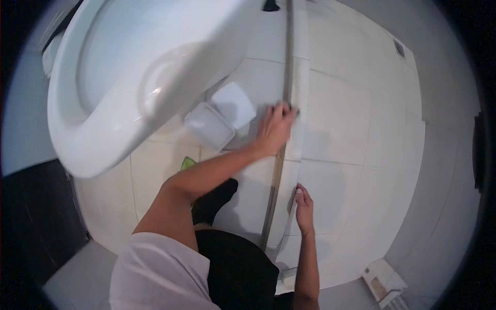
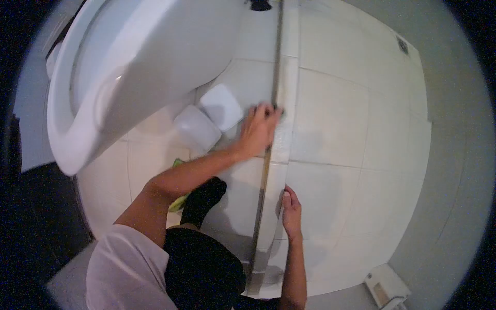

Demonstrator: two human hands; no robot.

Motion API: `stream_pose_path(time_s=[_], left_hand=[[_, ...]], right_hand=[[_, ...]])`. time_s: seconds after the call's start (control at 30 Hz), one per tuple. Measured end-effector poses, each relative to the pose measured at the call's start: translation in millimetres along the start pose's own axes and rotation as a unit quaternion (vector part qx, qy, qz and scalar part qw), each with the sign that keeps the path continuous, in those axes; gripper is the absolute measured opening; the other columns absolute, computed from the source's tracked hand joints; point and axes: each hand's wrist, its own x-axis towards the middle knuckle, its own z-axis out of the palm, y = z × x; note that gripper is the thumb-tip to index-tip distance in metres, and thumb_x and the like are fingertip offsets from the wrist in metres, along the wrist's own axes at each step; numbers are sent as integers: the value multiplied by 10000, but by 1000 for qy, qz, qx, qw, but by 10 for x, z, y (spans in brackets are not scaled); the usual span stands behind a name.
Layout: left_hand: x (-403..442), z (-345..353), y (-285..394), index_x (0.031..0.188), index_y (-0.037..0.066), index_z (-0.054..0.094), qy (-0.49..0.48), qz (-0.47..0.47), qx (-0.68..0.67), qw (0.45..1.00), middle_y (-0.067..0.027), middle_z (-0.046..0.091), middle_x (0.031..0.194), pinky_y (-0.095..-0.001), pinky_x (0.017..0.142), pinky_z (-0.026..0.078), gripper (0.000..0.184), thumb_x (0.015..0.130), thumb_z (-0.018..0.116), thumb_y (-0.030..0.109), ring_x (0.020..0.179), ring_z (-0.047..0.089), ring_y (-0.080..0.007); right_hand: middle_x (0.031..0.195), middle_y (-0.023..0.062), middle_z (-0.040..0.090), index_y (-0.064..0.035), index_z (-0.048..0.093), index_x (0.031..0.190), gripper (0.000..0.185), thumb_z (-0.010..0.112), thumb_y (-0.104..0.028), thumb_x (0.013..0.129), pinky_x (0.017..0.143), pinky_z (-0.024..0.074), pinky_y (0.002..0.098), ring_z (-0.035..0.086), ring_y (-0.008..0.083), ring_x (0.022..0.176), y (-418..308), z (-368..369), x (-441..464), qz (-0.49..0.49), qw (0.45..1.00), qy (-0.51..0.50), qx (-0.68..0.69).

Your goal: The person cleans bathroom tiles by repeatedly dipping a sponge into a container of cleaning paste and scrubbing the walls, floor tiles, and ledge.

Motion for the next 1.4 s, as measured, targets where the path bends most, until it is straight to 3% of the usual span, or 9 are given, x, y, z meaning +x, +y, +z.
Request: stream_pose_path(time_s=[0.17, 0.4, 0.63, 0.73, 0.93, 1.03, 1.17, 1.23, 1.4], left_hand=[[979, -69, -180, 1040, 72, 582, -76, 87, 205, 972, -130, 518, 1031, -435, 708, 523, 243, 797, 565, 77, 850, 521, -345], [-815, -203, 165, 1094, 82, 612, -317, 351, 172, 864, -74, 529, 1033, -380, 602, 539, 303, 822, 527, 186, 908, 536, -311], [707, 77, -116, 850, 95, 676, -55, 213, 262, 940, -112, 562, 830, -425, 558, 502, 130, 784, 617, 190, 719, 572, -302], [786, 124, -124, 848, 89, 678, -59, 208, 274, 937, -133, 564, 805, -440, 586, 497, 144, 803, 608, 206, 748, 579, -319], [-1520, 407, 367, 782, 89, 610, -311, 519, 71, 793, -107, 556, 798, -422, 632, 472, 79, 729, 601, 147, 778, 555, -281], [-2277, 53, 775, 1019, 109, 630, -372, 657, 44, 654, -63, 552, 888, -405, 774, 452, 356, 675, 669, 189, 914, 517, -278], [-1582, 89, 333, 1006, 103, 633, -356, 598, 25, 718, -113, 595, 977, -437, 744, 468, 395, 618, 705, 125, 851, 579, -316], [-972, 8, 91, 1036, 105, 647, -279, 481, 123, 822, -134, 579, 972, -436, 780, 449, 386, 651, 661, 130, 924, 538, -317], [-906, -97, 213, 1133, 144, 626, -267, 490, 185, 809, -189, 485, 1090, -443, 791, 440, 435, 698, 649, 145, 968, 458, -355]], right_hand=[[1237, 113, 576, -24, 518, 1273, 409, 461, -298, 974, 995, 367, 318, 516, 215, 1141, 109, -403, 42, -11, 999, 35, 9], [1252, 135, 567, -33, 513, 1282, 374, 495, -172, 936, 995, 392, 359, 524, 246, 1159, 119, -534, -217, 31, 992, 121, -10], [1214, 214, 564, -13, 536, 1216, 350, 532, -131, 886, 993, 400, 405, 521, 366, 1140, 23, -451, -882, -29, 982, 98, -156], [1201, 207, 571, -19, 538, 1208, 351, 538, -128, 875, 983, 404, 414, 525, 380, 1117, 307, -478, -1101, -85, 970, 131, -184], [1229, 168, 565, -61, 538, 1230, 350, 538, -153, 892, 920, 451, 390, 543, 324, 1115, 1008, -461, -2022, -58, 962, 254, -77], [1229, 150, 571, -51, 539, 1233, 350, 538, -163, 902, 853, 487, 371, 551, 278, 1108, 1510, -121, -2524, -31, 953, 302, 13], [1213, 152, 576, -36, 558, 1212, 356, 565, -174, 883, 911, 455, 369, 551, 283, 1111, 2099, 370, -3108, 50, 953, 293, 65], [1206, 154, 577, -41, 560, 1209, 358, 570, -174, 877, 946, 436, 374, 543, 284, 1123, 2389, 602, -3304, 81, 942, 296, 134], [1187, 168, 583, -42, 564, 1190, 327, 550, -176, 893, 977, 415, 387, 550, 301, 1111, 2583, 776, -3501, 105, 935, 314, 126]])
